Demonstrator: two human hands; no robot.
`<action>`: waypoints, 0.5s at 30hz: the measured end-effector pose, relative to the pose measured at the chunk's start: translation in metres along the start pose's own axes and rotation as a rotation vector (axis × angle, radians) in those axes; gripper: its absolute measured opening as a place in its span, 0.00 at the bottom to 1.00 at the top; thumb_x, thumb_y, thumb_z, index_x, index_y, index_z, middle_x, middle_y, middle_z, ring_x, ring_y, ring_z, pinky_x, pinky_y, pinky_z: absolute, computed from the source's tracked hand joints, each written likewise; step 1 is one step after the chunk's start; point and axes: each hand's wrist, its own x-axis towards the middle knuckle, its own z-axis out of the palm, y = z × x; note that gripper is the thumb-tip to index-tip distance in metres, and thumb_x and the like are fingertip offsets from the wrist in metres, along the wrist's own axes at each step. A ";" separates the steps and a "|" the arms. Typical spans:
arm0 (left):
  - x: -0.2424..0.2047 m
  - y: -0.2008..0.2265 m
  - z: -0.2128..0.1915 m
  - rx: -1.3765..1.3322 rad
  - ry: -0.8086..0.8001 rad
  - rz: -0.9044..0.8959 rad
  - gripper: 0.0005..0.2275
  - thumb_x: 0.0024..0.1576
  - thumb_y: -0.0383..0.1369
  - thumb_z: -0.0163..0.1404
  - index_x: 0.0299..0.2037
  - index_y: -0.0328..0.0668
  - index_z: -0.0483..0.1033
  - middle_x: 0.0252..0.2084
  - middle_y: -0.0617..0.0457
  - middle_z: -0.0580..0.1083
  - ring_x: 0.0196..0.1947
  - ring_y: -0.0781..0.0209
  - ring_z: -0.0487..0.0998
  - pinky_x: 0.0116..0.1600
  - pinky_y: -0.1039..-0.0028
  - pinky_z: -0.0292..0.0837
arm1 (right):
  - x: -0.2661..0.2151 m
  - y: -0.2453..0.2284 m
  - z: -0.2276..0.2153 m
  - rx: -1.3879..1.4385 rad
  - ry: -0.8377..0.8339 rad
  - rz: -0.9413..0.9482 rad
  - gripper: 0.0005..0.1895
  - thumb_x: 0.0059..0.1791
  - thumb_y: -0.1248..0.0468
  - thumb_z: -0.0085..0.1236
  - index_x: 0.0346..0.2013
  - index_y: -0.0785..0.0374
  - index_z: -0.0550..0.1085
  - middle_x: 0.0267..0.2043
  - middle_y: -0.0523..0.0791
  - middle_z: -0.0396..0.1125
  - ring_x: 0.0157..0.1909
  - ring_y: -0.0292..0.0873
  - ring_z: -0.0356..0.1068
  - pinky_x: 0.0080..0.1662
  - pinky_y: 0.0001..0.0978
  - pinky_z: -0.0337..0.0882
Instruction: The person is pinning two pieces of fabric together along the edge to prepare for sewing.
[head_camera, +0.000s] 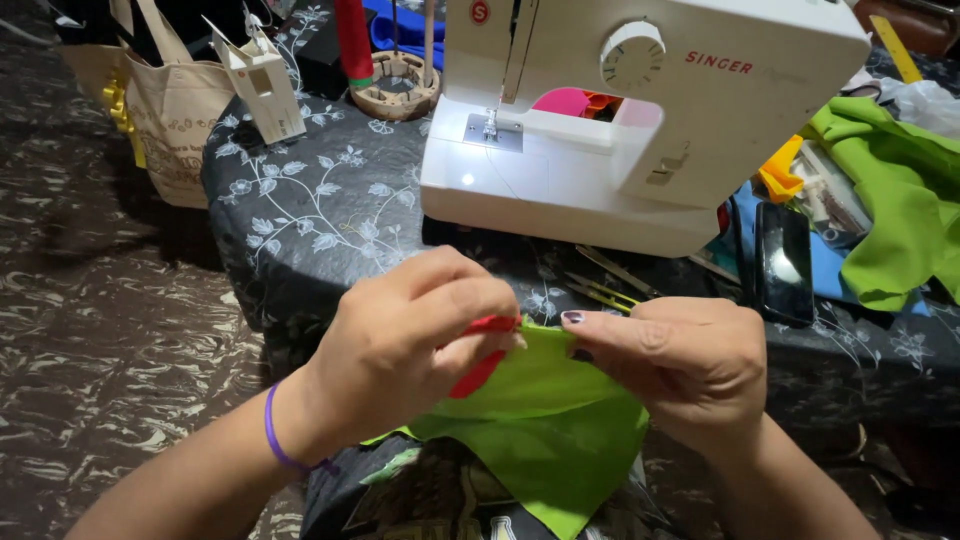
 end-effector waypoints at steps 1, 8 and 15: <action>0.003 0.005 -0.001 -0.020 0.012 0.028 0.08 0.62 0.23 0.62 0.45 0.41 0.75 0.41 0.47 0.76 0.38 0.53 0.78 0.44 0.68 0.76 | 0.000 0.000 0.000 0.005 -0.001 0.008 0.10 0.53 0.64 0.61 0.48 0.60 0.82 0.24 0.43 0.74 0.20 0.35 0.68 0.29 0.24 0.64; -0.008 -0.003 -0.002 -0.153 -0.048 0.092 0.11 0.70 0.24 0.45 0.57 0.37 0.79 0.48 0.42 0.84 0.41 0.49 0.88 0.48 0.66 0.85 | 0.008 -0.005 0.000 -0.007 -0.013 0.063 0.03 0.50 0.65 0.65 0.32 0.60 0.83 0.31 0.41 0.81 0.27 0.35 0.79 0.35 0.21 0.76; -0.008 -0.004 0.001 -0.130 -0.033 0.100 0.12 0.66 0.23 0.59 0.58 0.36 0.76 0.39 0.47 0.83 0.32 0.56 0.84 0.41 0.71 0.81 | 0.007 0.002 -0.002 -0.005 -0.041 0.058 0.03 0.49 0.65 0.65 0.31 0.61 0.82 0.30 0.41 0.80 0.27 0.35 0.79 0.33 0.22 0.76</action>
